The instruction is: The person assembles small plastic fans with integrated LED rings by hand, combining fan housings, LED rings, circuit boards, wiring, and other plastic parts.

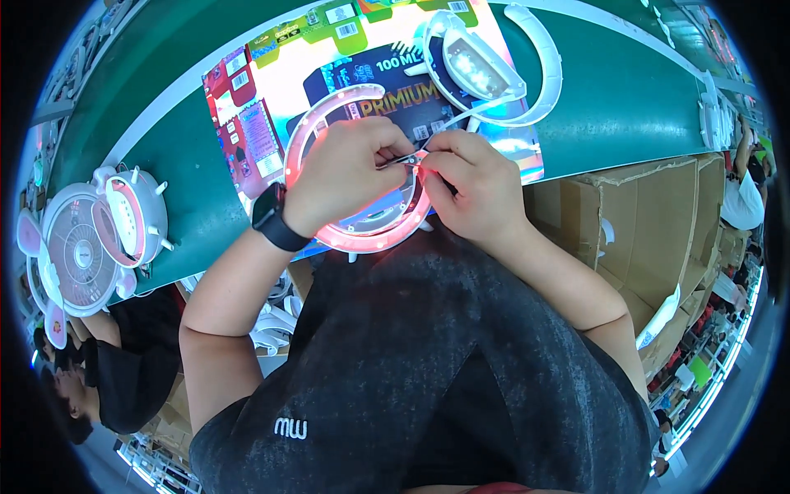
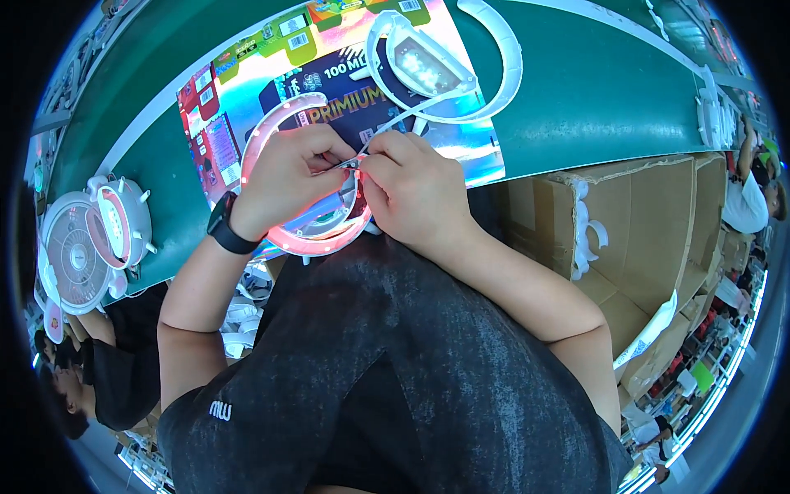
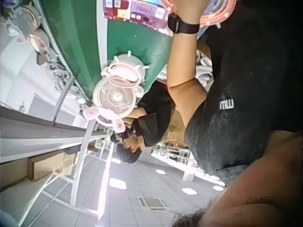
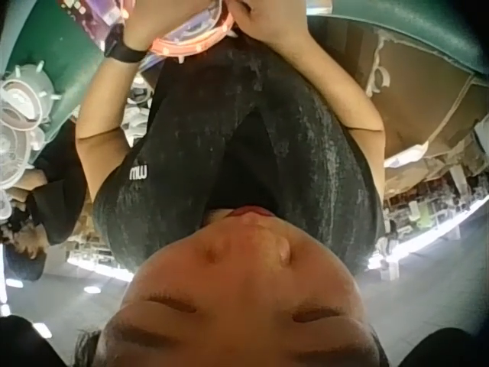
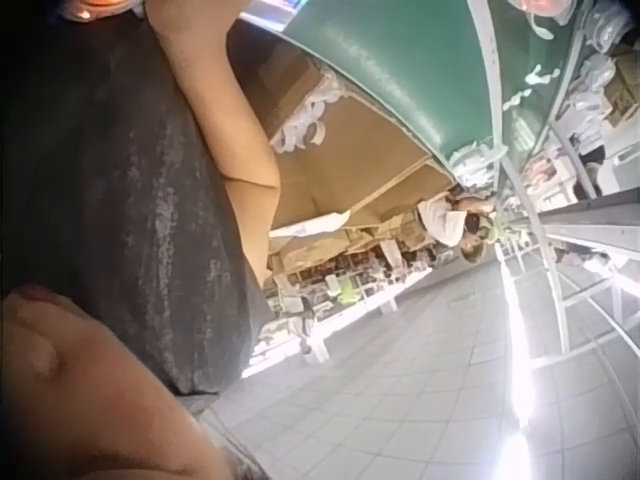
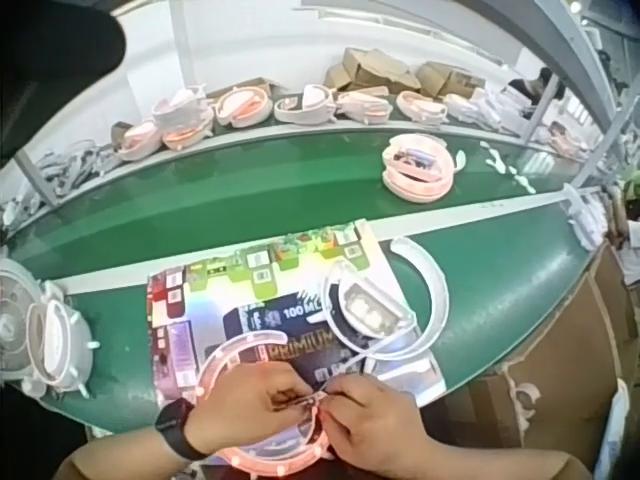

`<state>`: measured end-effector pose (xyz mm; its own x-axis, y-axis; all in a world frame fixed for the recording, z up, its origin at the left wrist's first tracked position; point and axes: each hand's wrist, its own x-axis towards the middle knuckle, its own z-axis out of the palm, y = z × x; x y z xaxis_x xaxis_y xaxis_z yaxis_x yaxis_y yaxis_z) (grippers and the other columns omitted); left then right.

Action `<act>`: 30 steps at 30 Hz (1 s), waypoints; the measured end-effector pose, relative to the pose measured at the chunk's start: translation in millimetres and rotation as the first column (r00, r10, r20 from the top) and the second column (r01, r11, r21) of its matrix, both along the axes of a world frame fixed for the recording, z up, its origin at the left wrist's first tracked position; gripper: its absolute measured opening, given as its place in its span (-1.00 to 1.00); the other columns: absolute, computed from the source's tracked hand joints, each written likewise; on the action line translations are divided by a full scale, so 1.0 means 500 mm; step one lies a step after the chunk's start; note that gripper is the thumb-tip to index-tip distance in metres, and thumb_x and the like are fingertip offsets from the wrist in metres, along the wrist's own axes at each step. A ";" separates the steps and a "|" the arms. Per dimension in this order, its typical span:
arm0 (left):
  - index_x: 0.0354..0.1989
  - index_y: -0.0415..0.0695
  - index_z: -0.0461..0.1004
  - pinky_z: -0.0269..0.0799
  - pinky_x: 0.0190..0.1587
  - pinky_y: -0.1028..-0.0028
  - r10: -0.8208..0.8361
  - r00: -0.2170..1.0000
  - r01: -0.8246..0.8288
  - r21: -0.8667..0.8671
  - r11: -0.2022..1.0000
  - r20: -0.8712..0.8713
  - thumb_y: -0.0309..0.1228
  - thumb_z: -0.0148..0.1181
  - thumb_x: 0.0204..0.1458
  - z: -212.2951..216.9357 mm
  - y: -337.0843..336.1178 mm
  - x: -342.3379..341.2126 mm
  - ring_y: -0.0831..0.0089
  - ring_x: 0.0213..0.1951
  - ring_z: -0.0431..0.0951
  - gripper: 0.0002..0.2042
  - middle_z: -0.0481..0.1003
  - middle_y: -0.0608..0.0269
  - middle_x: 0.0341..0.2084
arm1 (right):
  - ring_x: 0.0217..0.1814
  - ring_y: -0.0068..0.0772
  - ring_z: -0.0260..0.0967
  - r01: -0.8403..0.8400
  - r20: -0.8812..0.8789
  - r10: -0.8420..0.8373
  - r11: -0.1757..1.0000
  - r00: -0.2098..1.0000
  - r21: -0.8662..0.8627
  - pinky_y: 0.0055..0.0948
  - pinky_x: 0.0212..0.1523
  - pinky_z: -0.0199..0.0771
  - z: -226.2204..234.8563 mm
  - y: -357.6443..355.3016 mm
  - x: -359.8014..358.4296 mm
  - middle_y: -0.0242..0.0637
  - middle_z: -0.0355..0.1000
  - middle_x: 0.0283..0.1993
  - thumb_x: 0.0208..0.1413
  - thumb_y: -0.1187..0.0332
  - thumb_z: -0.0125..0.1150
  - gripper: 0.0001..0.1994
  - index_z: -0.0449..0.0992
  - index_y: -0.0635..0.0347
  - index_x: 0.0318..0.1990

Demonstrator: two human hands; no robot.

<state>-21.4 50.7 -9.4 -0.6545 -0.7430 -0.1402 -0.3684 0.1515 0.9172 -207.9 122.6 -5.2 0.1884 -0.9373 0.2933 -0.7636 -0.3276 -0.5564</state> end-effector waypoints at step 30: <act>-0.27 -0.20 0.55 0.45 -0.19 0.26 0.107 0.959 -0.032 -0.274 0.961 0.262 -0.48 0.15 -0.06 0.024 0.036 -0.026 0.10 -0.24 0.56 -0.83 0.53 0.11 -0.35 | -0.36 -0.31 0.48 -0.033 -0.038 0.030 0.997 0.999 -0.075 -0.39 -0.46 0.48 -0.006 0.009 -0.003 -0.34 0.46 -0.25 -0.11 0.43 0.32 -0.89 0.56 0.16 -0.37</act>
<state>-34.3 68.8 2.6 -0.5644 -0.8197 -0.0979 -0.6161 0.3393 0.7108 -209.4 127.1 -8.2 0.2294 -0.9060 0.3557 -0.7716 -0.3920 -0.5009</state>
